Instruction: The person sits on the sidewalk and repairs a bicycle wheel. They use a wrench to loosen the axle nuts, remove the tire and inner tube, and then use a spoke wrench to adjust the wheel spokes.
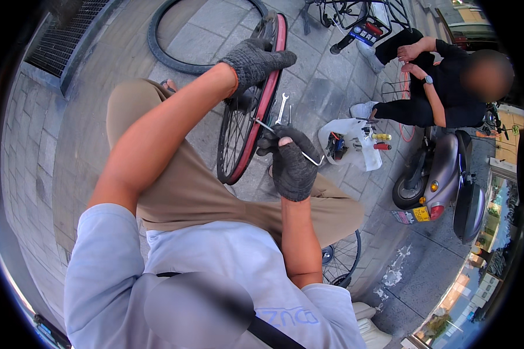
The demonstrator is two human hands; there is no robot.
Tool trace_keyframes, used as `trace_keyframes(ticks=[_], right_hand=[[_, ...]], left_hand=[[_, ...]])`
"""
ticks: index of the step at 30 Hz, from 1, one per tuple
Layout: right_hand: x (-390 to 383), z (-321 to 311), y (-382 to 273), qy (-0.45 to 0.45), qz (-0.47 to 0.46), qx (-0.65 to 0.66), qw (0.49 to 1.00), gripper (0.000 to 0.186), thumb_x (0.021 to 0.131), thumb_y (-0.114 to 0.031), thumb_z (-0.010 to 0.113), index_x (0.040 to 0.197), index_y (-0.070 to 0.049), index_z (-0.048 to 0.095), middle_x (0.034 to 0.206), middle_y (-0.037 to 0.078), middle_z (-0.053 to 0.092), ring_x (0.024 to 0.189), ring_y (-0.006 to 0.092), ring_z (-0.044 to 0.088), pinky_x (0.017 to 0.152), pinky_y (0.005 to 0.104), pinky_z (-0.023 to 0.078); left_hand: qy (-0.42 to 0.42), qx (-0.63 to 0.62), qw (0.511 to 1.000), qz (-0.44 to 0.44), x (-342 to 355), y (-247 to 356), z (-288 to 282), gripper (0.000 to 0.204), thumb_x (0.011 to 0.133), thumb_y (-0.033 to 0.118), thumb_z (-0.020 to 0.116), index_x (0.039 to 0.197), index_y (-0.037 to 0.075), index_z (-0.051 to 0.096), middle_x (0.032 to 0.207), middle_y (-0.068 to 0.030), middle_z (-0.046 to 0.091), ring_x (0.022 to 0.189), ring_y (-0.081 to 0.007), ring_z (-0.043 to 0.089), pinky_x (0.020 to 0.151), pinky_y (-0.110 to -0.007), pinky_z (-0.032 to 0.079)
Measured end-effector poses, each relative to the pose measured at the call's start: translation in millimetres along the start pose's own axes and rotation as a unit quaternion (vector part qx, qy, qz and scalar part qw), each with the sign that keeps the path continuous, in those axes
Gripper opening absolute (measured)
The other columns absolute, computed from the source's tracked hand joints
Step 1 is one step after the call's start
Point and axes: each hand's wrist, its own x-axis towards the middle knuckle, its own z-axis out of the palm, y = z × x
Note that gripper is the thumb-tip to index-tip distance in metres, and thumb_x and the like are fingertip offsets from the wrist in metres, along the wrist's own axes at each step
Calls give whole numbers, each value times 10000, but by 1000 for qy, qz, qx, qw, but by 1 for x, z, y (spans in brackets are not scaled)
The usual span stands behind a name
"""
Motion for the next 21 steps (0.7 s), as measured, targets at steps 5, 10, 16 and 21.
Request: trace_keyframes(ticks=[5, 10, 16, 21], right_hand=[[4, 18, -23, -31, -12, -162, 986, 175, 985, -56, 630, 1103, 63, 682, 991, 137, 727, 845, 209, 728, 780, 344, 597], [5, 40, -37, -65, -96, -373, 920, 132, 964, -20, 626, 1068, 10, 702, 995, 139, 728, 870, 224, 714, 801, 337, 557], [6, 60, -44, -88, -226, -495, 834, 169, 944, -17, 626, 1105, -20, 677, 1022, 198, 699, 948, 377, 685, 828, 423, 552], [6, 58, -45, -65, -241, -488, 836, 172, 951, -42, 624, 1112, -10, 676, 1036, 213, 698, 968, 382, 686, 836, 441, 552]], left_hand=[[12, 64, 998, 6, -4, 8, 4, 861, 792, 561, 797, 1298, -108, 605, 1068, -212, 709, 909, -245, 697, 790, -360, 576], [21, 52, 998, -17, -6, 11, 6, 938, 784, 567, 793, 1367, -125, 543, 1199, -262, 681, 1054, -300, 679, 936, -391, 534], [61, 152, 985, 58, -9, 15, 8, 818, 866, 632, 658, 1219, -105, 638, 1103, -293, 701, 1001, -344, 689, 917, -423, 519], [-21, 176, 972, 154, -66, 9, -13, 457, 998, 335, 599, 1282, -22, 620, 1103, -192, 703, 1010, -228, 679, 863, -365, 552]])
